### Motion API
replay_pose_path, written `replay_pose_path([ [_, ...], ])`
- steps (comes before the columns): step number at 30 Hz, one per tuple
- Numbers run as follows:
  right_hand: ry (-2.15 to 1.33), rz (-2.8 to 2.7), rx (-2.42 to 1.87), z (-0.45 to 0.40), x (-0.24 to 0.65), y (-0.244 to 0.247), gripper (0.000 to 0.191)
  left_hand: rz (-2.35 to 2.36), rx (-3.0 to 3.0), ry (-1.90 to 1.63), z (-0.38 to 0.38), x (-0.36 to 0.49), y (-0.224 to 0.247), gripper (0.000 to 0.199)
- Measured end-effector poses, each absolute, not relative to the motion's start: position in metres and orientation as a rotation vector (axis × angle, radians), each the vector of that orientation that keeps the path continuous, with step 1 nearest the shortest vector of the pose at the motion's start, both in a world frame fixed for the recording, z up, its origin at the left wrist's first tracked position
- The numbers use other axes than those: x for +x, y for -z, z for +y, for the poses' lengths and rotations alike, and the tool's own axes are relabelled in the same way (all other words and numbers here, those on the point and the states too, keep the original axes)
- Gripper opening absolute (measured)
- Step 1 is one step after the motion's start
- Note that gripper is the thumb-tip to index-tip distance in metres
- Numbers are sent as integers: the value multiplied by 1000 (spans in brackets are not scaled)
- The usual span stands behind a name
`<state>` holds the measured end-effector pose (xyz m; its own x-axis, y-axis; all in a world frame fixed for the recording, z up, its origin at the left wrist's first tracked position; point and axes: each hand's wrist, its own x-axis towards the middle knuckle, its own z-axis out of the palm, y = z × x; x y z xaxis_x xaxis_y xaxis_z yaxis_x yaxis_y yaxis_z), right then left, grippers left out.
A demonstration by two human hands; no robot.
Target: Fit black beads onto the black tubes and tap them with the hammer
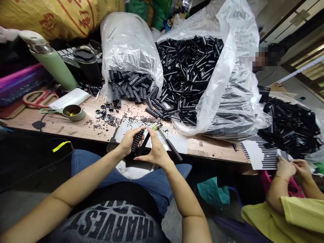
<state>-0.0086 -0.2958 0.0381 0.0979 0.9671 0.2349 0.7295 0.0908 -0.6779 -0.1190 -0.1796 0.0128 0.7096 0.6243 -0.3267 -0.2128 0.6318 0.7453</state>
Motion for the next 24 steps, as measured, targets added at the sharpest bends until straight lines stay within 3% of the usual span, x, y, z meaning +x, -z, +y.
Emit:
replay_pose_path([
  [17,-395,-1805,-1735,-276,-4,-18,126,677,635,-405,-182,-109,-17,29],
  [24,-472,-1661,-1821,-276,-8,-15,119,729,661,-358,-180,-103,-15,35],
])
